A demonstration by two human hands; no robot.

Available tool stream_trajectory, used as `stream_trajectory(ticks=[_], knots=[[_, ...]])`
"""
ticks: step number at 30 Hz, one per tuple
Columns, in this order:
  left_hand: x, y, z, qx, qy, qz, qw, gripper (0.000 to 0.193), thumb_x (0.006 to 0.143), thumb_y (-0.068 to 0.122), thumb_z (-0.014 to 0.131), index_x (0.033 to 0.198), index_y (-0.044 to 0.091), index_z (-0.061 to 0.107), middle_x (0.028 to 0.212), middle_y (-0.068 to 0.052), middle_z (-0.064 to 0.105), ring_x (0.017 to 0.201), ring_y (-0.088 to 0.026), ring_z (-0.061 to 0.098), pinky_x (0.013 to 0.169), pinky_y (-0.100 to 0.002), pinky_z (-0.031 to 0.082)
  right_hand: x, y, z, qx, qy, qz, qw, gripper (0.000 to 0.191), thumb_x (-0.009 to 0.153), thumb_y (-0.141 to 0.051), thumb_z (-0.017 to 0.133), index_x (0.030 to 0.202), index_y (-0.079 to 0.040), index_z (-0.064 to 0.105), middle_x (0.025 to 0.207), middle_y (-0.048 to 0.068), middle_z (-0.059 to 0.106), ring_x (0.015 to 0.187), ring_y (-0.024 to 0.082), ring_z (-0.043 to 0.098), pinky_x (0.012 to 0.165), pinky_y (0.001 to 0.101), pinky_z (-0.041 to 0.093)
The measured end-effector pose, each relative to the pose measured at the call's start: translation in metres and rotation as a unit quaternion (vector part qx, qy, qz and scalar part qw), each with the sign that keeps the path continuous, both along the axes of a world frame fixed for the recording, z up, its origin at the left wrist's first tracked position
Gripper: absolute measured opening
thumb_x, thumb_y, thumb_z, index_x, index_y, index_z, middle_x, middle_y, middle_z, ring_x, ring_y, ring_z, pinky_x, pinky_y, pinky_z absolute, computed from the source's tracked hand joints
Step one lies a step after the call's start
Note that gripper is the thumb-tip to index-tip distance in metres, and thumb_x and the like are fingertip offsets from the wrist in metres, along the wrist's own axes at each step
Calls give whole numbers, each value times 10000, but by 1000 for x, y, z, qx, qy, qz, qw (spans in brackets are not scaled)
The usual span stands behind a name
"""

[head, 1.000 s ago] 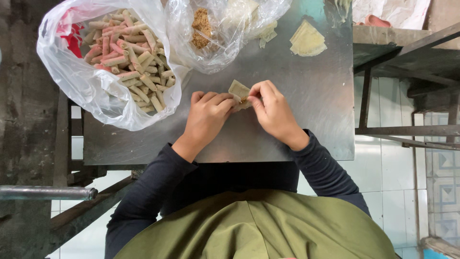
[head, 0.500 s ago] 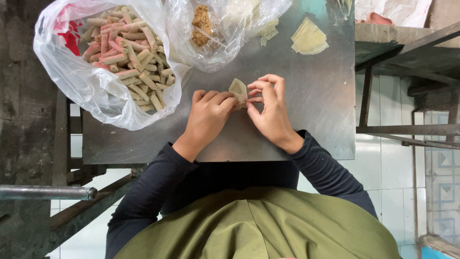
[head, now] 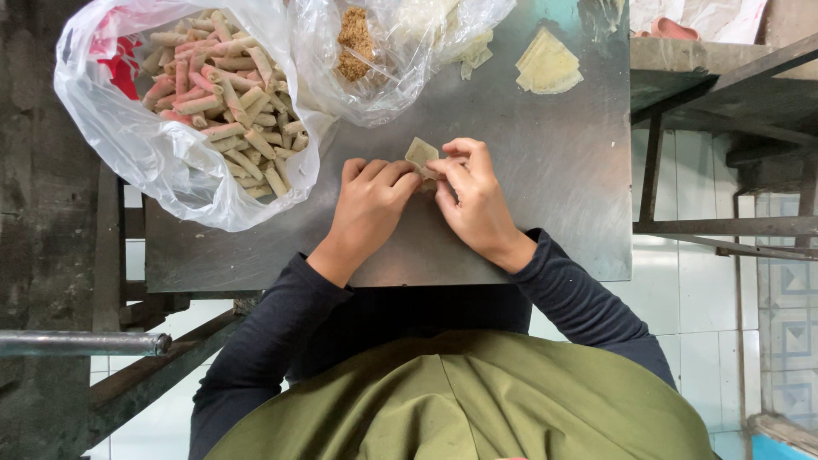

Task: The person sits at a metal table and wraps triangular pastry wrappers around a brown filling, folding each wrapper over the filling and rolling it closed. The person places the finished rolls into a plastic bag and stacks folded wrappers on the table.

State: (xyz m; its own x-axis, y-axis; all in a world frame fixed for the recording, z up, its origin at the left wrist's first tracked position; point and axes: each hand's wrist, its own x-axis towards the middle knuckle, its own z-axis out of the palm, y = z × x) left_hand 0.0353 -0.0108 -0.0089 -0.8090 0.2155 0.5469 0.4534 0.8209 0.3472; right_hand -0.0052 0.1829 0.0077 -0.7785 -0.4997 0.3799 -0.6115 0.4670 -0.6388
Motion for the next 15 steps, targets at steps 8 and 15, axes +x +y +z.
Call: stream_trajectory(ticks=[8,15], knots=[[1,0,2,0,4,-3,1000,125,892,131,689,1016,138,676,1097,36,713,969,-157,664,877,-361,420,2,0,1,-14,25,2,1000,291,906,115,679,1179,19,701,1310,167,492,1072,273,657,871,327,577],[1,0,2,-1,4,-5,1000,152,874,115,686,1024,135,679,1103,25,718,970,-165,667,878,-368,427,1,1,-3,-8,18,12,1000,287,889,122,676,1158,23,697,1301,174,502,1080,286,654,919,356,571]])
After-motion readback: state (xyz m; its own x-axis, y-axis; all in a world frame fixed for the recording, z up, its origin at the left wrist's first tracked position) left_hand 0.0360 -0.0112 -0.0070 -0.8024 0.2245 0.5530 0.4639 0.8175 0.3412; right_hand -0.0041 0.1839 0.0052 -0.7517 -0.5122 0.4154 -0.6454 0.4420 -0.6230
